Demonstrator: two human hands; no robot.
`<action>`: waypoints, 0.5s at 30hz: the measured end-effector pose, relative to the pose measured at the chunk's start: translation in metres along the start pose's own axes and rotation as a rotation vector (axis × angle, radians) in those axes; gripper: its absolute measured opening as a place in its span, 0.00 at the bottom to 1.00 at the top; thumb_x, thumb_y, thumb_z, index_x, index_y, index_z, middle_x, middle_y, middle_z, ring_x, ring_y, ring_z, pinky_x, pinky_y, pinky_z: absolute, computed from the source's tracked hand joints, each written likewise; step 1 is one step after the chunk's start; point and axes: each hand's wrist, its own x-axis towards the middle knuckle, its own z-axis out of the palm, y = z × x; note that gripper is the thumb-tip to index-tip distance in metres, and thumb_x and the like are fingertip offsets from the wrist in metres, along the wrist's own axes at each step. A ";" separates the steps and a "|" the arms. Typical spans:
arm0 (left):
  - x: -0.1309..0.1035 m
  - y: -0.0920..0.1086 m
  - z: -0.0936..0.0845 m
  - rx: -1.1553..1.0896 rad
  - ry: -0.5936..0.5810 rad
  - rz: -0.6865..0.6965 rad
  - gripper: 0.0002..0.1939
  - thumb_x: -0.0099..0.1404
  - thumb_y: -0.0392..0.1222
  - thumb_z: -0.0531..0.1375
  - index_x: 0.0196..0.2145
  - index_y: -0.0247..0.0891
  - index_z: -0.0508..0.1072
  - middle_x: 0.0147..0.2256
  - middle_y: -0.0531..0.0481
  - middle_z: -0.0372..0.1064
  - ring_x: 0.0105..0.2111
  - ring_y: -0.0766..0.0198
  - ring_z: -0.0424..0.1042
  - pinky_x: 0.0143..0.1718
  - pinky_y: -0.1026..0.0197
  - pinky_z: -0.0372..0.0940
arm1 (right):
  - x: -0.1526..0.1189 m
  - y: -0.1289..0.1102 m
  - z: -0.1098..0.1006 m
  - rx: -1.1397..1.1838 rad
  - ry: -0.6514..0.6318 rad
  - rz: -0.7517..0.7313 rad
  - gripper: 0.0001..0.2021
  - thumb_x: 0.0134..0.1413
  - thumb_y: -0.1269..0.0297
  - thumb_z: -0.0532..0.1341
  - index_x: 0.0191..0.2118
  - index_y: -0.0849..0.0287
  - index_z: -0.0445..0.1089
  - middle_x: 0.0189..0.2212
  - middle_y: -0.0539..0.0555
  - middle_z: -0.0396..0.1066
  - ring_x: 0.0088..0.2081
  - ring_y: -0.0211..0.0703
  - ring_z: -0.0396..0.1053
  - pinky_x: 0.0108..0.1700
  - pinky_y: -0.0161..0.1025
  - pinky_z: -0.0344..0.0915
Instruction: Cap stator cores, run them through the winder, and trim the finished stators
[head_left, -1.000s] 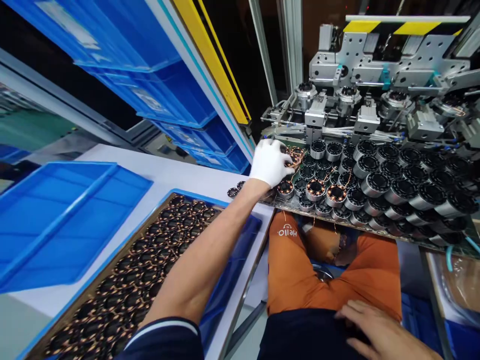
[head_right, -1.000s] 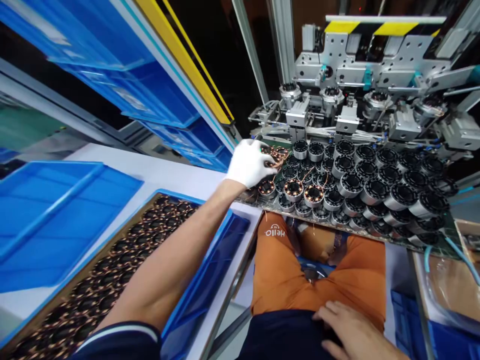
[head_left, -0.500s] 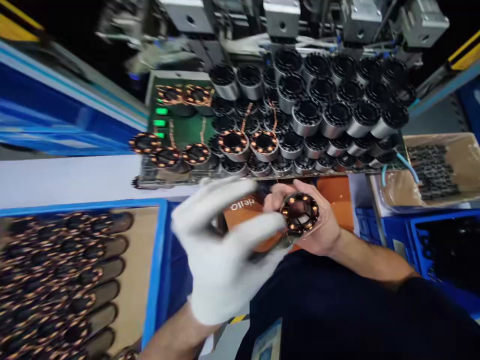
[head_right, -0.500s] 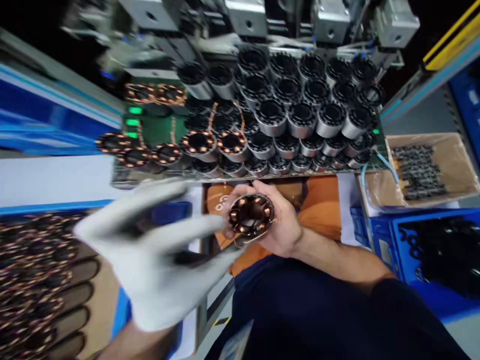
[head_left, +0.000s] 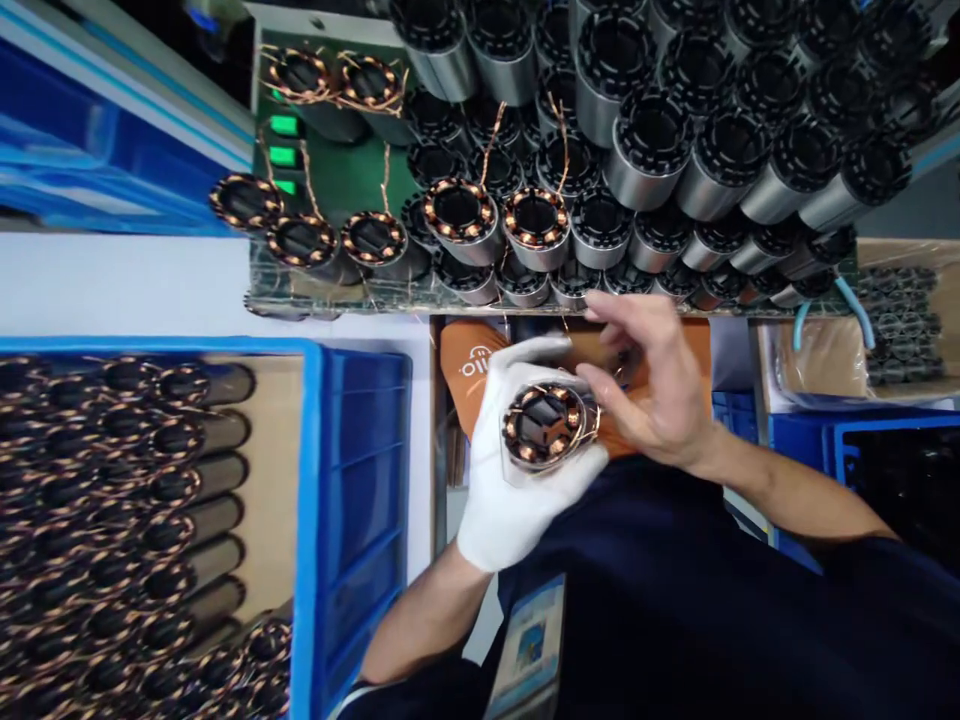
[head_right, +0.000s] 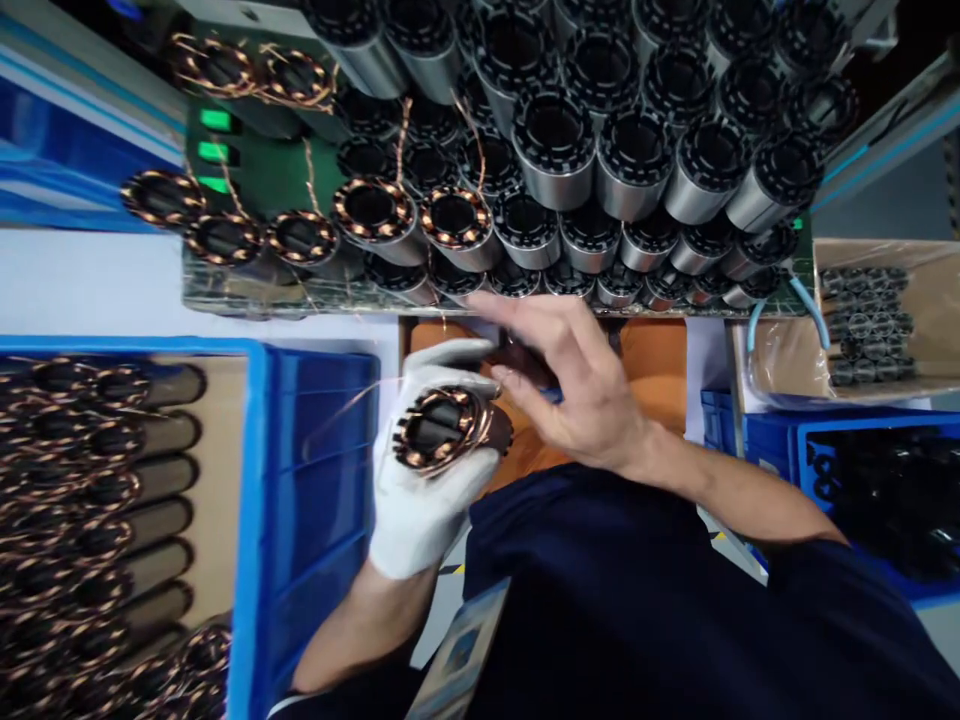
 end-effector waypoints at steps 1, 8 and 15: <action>-0.001 0.000 -0.003 -0.088 -0.048 -0.066 0.25 0.72 0.66 0.72 0.54 0.45 0.81 0.58 0.41 0.77 0.60 0.45 0.80 0.65 0.44 0.77 | 0.003 -0.004 -0.013 -0.193 -0.045 -0.169 0.15 0.74 0.62 0.69 0.62 0.46 0.80 0.55 0.55 0.79 0.54 0.50 0.77 0.62 0.51 0.76; -0.001 0.003 -0.005 -0.334 -0.164 -0.259 0.14 0.72 0.53 0.73 0.47 0.43 0.81 0.40 0.49 0.81 0.38 0.56 0.82 0.42 0.57 0.80 | 0.005 -0.032 -0.058 -0.674 -0.311 -0.756 0.06 0.76 0.67 0.69 0.51 0.51 0.84 0.42 0.53 0.86 0.41 0.47 0.81 0.40 0.44 0.80; 0.004 0.004 0.010 -0.152 -0.002 -0.058 0.30 0.54 0.44 0.85 0.51 0.46 0.80 0.45 0.52 0.81 0.41 0.61 0.81 0.46 0.60 0.76 | -0.017 -0.051 -0.002 0.562 -0.045 0.104 0.18 0.81 0.62 0.58 0.32 0.51 0.63 0.27 0.47 0.66 0.22 0.37 0.58 0.19 0.34 0.59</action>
